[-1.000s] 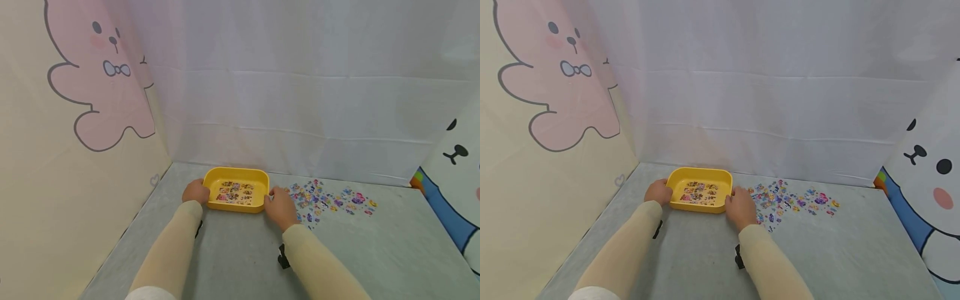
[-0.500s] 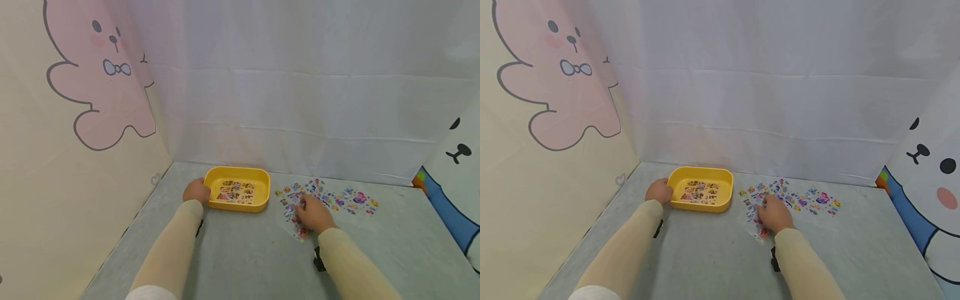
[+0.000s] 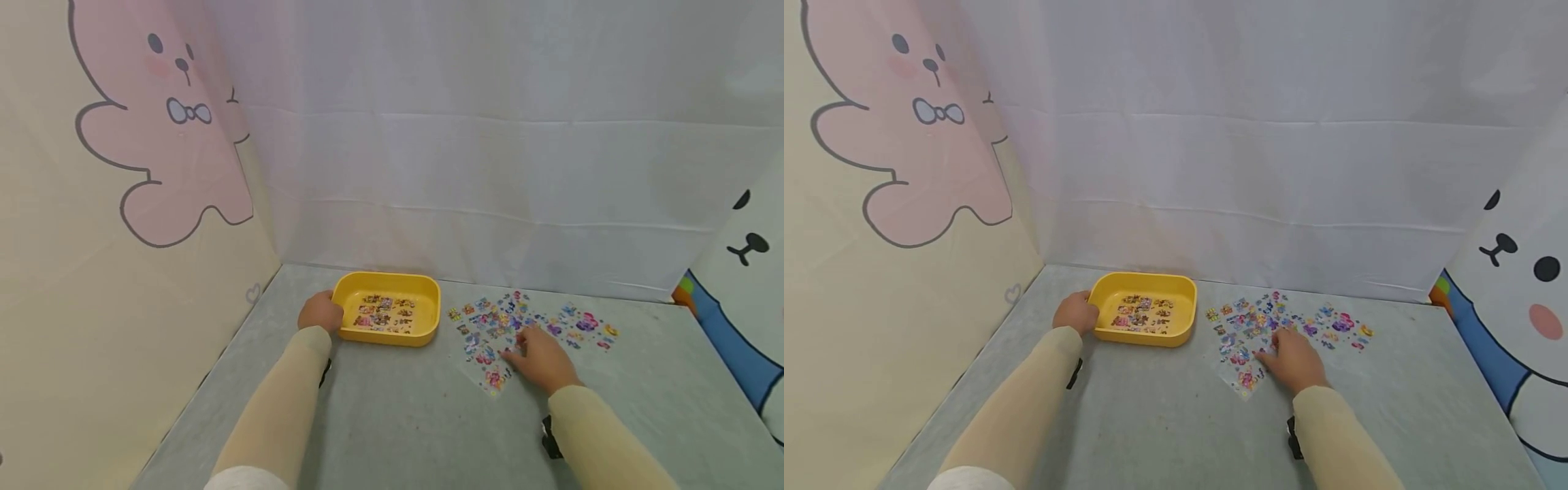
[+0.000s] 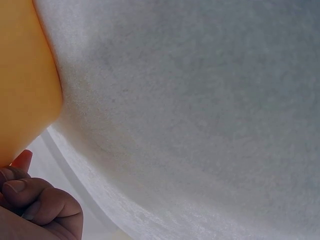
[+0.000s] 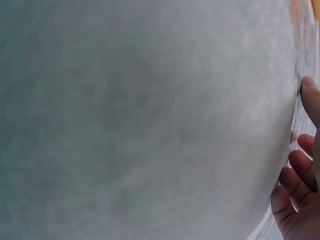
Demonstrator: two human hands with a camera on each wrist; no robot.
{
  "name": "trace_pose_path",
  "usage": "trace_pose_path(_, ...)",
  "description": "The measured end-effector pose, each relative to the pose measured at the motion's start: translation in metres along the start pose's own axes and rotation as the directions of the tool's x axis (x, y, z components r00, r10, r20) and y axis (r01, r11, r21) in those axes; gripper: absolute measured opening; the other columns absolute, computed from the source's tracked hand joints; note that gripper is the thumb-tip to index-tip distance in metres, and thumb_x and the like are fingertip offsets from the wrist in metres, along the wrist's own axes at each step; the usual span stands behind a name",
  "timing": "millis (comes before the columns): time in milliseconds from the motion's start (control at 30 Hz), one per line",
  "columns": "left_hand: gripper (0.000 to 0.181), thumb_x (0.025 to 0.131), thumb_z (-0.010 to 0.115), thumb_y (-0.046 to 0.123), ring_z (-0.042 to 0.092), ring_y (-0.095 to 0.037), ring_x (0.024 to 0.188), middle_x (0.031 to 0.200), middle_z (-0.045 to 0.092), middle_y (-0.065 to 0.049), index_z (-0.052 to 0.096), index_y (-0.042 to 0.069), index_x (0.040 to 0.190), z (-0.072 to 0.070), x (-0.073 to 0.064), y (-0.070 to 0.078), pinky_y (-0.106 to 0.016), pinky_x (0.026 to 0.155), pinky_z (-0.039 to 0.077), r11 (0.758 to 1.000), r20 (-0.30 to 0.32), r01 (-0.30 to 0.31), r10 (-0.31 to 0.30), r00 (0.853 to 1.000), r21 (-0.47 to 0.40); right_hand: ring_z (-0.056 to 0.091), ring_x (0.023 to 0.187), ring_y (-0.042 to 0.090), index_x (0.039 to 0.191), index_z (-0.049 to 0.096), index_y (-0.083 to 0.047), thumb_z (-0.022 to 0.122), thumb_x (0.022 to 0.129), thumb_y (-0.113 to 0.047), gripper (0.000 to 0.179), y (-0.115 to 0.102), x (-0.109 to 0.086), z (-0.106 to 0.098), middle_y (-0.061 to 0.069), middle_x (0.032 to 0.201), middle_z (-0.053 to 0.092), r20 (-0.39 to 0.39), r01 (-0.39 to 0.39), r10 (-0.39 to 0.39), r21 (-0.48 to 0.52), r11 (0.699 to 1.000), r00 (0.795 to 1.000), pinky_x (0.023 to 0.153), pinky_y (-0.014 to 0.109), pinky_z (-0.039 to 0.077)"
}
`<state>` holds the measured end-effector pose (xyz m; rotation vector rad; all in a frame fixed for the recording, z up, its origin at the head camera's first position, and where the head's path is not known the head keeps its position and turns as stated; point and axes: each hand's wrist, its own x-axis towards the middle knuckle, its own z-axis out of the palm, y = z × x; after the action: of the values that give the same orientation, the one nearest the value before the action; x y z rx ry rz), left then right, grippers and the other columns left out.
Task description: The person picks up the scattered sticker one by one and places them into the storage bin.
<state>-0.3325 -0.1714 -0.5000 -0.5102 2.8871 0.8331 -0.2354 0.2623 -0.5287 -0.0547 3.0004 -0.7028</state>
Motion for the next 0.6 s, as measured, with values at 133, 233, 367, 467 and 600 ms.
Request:
trace_pose_path(133,0.053,0.099,0.054,0.012,0.061,-0.033,0.114,0.139,0.062,-0.02,0.051,-0.001,0.15,0.002,0.0,-0.002,-0.051,0.102,0.049,1.0,0.003,-0.002,0.002,1.0,-0.01,0.056,0.079,0.024,0.105,0.063,0.002,0.082,0.087,-0.044,0.053,0.004,-0.004,0.0,0.01,0.093,0.059,0.002,0.016,-0.016,0.002,1.0,1.0,0.071,0.046,0.051)
trace_pose_path(233,0.053,0.099,0.054,0.012,0.062,-0.032,0.112,0.138,0.063,-0.02,0.052,0.0,0.149,0.003,0.0,-0.002,-0.051,0.101,0.05,1.0,0.004,-0.001,0.001,1.0,-0.015,0.06,0.083,0.025,0.108,0.064,0.004,0.083,0.085,-0.047,0.059,0.005,-0.006,-0.001,0.011,0.096,0.063,0.013,0.024,-0.024,0.008,1.0,1.0,0.075,0.05,0.053)
trace_pose_path(367,0.053,0.099,0.054,0.012,0.061,-0.032,0.113,0.139,0.062,-0.019,0.05,0.0,0.15,0.002,0.0,-0.002,-0.051,0.101,0.05,1.0,0.003,0.005,-0.005,1.0,-0.017,0.06,0.081,0.023,0.107,0.065,0.002,0.082,0.086,-0.046,0.056,0.001,-0.007,-0.003,0.009,0.094,0.064,0.034,0.007,-0.007,0.002,1.0,0.999,0.075,0.049,0.053)
trace_pose_path(467,0.053,0.099,0.054,0.012,0.061,-0.032,0.114,0.14,0.061,-0.02,0.05,0.0,0.151,0.001,0.0,-0.001,-0.051,0.101,0.05,1.0,-0.001,0.004,-0.004,1.0,-0.016,0.058,0.078,0.023,0.106,0.064,0.002,0.08,0.087,-0.047,0.055,-0.003,-0.009,-0.003,0.009,0.092,0.064,0.045,-0.028,0.027,0.014,1.0,0.999,0.073,0.048,0.052)
trace_pose_path(600,0.054,0.099,0.054,0.012,0.061,-0.032,0.113,0.14,0.061,-0.019,0.05,0.0,0.151,0.002,0.001,-0.002,-0.05,0.101,0.05,1.0,0.001,0.005,-0.005,1.0,-0.022,0.059,0.08,0.025,0.108,0.063,0.004,0.082,0.084,-0.05,0.062,-0.009,-0.012,-0.002,0.014,0.096,0.065,0.048,-0.085,0.083,0.053,0.995,0.995,0.073,0.049,0.052)
